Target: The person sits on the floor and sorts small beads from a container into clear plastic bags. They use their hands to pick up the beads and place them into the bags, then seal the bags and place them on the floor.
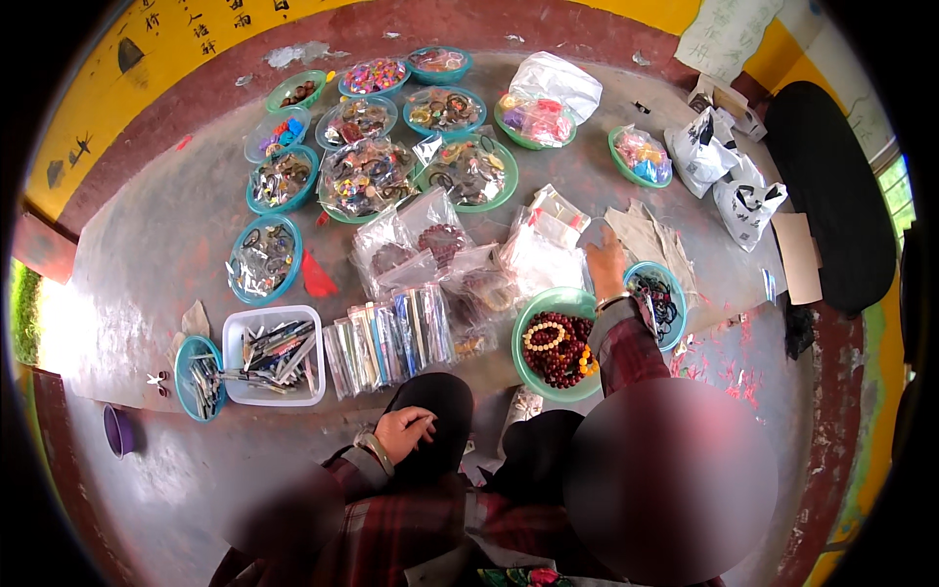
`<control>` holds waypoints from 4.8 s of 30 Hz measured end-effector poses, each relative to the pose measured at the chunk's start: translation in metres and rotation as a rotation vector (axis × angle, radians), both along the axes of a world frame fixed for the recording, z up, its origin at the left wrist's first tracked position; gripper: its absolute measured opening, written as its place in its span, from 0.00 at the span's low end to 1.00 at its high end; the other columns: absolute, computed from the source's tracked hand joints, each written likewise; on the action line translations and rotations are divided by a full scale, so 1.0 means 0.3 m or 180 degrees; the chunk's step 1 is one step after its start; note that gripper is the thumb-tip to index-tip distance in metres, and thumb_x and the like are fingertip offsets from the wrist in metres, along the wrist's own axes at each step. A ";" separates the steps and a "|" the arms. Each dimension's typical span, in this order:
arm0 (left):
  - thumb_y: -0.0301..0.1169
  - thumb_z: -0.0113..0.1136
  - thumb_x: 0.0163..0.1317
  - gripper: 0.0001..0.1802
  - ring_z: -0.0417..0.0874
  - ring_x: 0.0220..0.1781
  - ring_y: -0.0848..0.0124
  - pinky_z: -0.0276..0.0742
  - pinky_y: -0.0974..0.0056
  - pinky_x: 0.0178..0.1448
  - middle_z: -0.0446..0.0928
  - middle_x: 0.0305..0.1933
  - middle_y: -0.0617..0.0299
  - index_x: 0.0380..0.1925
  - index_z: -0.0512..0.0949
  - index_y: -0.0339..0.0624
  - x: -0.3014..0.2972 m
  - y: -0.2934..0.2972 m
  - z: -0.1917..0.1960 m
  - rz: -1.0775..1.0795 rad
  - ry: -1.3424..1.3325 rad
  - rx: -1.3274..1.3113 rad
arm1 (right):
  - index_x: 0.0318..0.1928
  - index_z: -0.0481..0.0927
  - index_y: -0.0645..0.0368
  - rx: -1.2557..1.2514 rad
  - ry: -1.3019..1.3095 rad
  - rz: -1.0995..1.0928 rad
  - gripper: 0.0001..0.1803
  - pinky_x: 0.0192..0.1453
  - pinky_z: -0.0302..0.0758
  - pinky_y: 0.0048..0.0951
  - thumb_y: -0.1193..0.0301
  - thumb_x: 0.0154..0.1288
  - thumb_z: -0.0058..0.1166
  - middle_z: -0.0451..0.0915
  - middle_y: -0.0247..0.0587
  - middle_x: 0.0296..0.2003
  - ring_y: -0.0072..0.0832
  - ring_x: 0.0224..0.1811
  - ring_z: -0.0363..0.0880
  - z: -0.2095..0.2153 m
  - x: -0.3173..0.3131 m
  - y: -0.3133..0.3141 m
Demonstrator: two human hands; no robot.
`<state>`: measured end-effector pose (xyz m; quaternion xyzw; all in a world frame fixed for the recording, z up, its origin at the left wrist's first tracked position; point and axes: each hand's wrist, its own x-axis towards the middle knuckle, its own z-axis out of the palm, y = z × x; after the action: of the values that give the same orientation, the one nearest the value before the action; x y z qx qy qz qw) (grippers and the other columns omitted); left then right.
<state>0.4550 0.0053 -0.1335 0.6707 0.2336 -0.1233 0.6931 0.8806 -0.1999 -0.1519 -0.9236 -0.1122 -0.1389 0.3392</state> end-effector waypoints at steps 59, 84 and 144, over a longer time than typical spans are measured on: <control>0.35 0.70 0.34 0.37 0.76 0.49 0.50 0.73 0.59 0.51 0.73 0.45 0.38 0.44 0.65 0.26 0.537 0.055 -0.310 0.1969 0.1276 0.1662 | 0.28 0.73 0.58 -0.0415 0.0845 0.3319 0.06 0.34 0.73 0.41 0.70 0.56 0.46 0.76 0.48 0.25 0.45 0.31 0.76 0.255 -1.171 0.087; 0.25 0.61 0.49 0.14 0.78 0.41 0.65 0.75 0.54 0.43 0.77 0.35 0.60 0.38 0.75 0.43 -0.192 0.514 0.055 0.2840 0.0043 -0.1841 | 0.32 0.78 0.57 -0.0886 0.1094 0.3170 0.11 0.37 0.71 0.43 0.65 0.57 0.45 0.77 0.51 0.27 0.47 0.32 0.76 0.188 -1.178 0.087; 0.37 0.46 0.57 0.14 0.76 0.38 0.46 0.70 0.48 0.43 0.76 0.33 0.43 0.32 0.78 0.41 -0.419 1.015 0.065 0.2837 0.0026 0.4090 | 0.32 0.80 0.57 -0.1757 0.1093 0.3480 0.12 0.38 0.72 0.43 0.65 0.56 0.46 0.79 0.49 0.28 0.46 0.32 0.77 0.126 -1.214 0.092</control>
<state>0.3293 0.3098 -0.1139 0.7830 0.5091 0.3235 0.1521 0.5165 -0.1723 -0.1142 -0.7955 -0.5432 0.2385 0.1238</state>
